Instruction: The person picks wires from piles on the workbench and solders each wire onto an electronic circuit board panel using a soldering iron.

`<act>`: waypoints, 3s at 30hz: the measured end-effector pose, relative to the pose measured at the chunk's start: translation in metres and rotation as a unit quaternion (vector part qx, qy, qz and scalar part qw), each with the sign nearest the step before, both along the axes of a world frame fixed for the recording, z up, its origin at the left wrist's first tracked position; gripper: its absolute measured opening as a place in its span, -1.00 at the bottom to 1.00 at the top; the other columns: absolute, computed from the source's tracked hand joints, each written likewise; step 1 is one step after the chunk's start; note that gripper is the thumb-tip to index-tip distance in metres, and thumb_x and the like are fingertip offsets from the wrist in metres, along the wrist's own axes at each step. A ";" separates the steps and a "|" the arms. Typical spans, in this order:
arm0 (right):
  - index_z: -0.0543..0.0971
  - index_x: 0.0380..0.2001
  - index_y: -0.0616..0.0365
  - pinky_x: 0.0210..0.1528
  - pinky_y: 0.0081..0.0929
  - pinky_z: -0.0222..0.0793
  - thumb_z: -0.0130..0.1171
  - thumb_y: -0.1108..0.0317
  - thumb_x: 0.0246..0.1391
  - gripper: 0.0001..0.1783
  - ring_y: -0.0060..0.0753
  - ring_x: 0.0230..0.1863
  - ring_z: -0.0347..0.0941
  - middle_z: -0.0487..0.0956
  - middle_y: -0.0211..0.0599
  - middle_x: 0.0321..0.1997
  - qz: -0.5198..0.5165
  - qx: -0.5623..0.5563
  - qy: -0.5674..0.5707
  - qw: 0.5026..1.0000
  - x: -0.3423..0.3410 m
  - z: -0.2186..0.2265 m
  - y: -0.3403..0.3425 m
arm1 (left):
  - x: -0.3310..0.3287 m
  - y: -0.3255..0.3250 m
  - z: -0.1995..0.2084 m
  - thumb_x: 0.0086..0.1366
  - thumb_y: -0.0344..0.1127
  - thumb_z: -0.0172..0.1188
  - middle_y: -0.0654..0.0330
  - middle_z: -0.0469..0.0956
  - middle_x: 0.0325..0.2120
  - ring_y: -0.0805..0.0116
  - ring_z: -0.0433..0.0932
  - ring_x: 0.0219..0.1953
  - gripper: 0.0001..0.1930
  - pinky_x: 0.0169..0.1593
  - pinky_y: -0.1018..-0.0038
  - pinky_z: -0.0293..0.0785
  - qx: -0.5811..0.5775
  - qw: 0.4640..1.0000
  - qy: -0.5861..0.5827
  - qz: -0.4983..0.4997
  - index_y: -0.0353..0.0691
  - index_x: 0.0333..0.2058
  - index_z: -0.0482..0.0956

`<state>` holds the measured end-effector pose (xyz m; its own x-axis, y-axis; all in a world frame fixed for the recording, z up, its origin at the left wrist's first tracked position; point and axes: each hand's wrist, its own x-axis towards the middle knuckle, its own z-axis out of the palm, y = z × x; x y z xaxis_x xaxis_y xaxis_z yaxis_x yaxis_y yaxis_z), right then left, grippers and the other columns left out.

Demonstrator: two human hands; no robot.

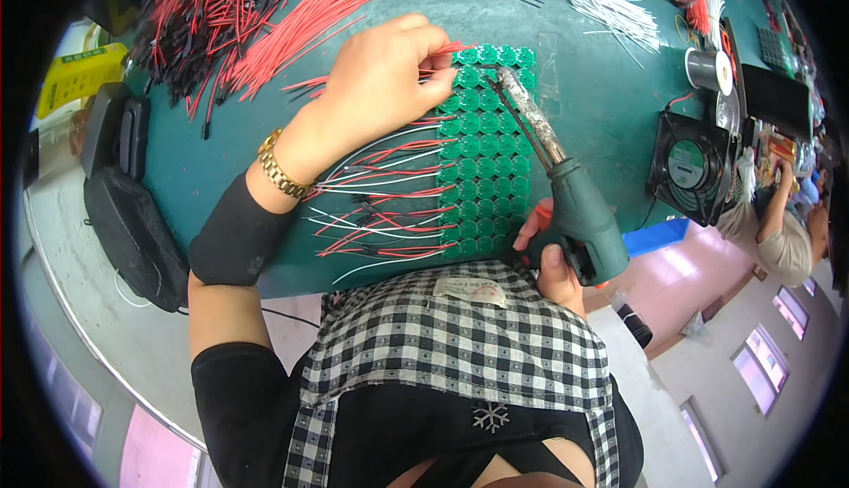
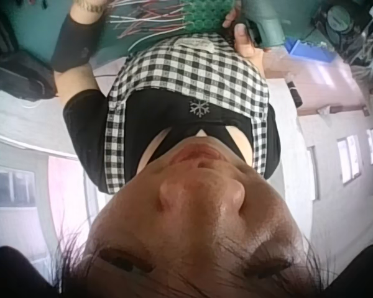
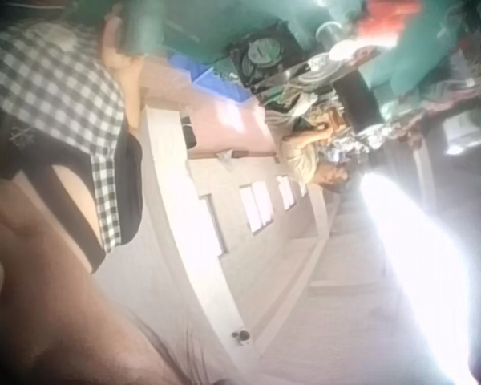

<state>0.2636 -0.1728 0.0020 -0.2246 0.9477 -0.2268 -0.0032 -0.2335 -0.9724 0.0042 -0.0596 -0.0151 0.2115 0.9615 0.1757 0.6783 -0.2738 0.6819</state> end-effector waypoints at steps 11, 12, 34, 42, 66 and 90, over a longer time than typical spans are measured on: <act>0.33 0.03 0.23 -0.30 -0.50 0.33 0.18 0.11 0.01 -0.41 -0.50 -0.37 0.37 0.44 -0.31 -0.33 0.002 -0.005 0.017 1.000 0.030 0.003 -0.007 | 0.014 -0.016 0.032 0.27 -0.35 0.07 0.01 0.50 -0.51 0.02 0.51 -0.44 -0.80 -0.39 0.27 0.41 -0.023 0.999 -0.042 -0.002 -0.27 -0.21 0.29; 0.33 0.03 0.23 -0.30 -0.50 0.33 0.18 0.11 0.01 -0.41 -0.50 -0.37 0.37 0.44 -0.31 -0.33 0.001 -0.007 0.018 1.000 0.031 0.001 -0.007 | 0.018 -0.018 0.024 0.24 -0.40 0.08 0.03 0.48 -0.53 0.02 0.50 -0.46 -0.86 -0.40 0.26 0.42 -0.020 0.998 -0.051 0.016 -0.27 -0.30 0.31; 0.44 -0.23 0.21 -0.32 -0.46 0.35 0.12 0.26 -0.02 -0.69 -0.46 -0.41 0.39 0.45 -0.30 -0.40 0.039 -0.013 0.005 0.999 0.030 -0.004 -0.003 | 0.027 -0.011 -0.004 0.02 -0.46 0.21 0.16 0.48 -0.55 0.47 0.45 -0.54 -0.90 -0.45 0.56 0.38 -0.045 0.997 -0.066 0.013 -0.36 -0.47 0.50; 0.47 -0.25 0.23 -0.35 -0.48 0.39 0.12 0.36 -0.03 -0.75 -0.47 -0.42 0.44 0.49 -0.29 -0.40 0.035 -0.002 -0.004 0.999 0.030 -0.009 -0.005 | 0.027 -0.014 -0.010 0.00 -0.45 0.22 0.17 0.47 -0.58 0.43 0.45 -0.56 -0.90 -0.46 0.54 0.37 -0.022 0.998 -0.053 0.021 -0.34 -0.50 0.50; 0.38 -0.03 0.22 -0.30 -0.51 0.31 0.22 -0.01 -0.03 -0.38 -0.52 -0.40 0.35 0.43 -0.34 -0.34 -0.001 -0.004 0.043 0.999 0.033 -0.016 -0.026 | 0.023 -0.024 -0.013 -0.01 -0.44 0.21 0.16 0.48 -0.57 0.41 0.49 -0.55 -0.90 -0.43 0.54 0.41 0.002 1.000 -0.021 0.021 -0.34 -0.50 0.50; 0.35 0.00 0.23 -0.30 -0.47 0.34 0.18 0.13 -0.03 -0.43 -0.46 -0.40 0.38 0.46 -0.24 -0.35 -0.010 -0.043 0.085 0.995 0.022 -0.022 -0.029 | 0.019 -0.017 -0.010 -0.04 -0.39 0.24 0.20 0.42 -0.54 0.31 0.43 -0.51 -0.90 -0.40 0.42 0.37 -0.026 0.998 -0.051 -0.021 -0.28 -0.52 0.54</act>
<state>0.2856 -0.2019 -0.0201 -0.2487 0.9308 -0.2679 -0.1710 -0.3144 -0.9338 0.0227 -0.0766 -0.0254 0.2361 0.9602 0.1493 0.5925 -0.2640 0.7610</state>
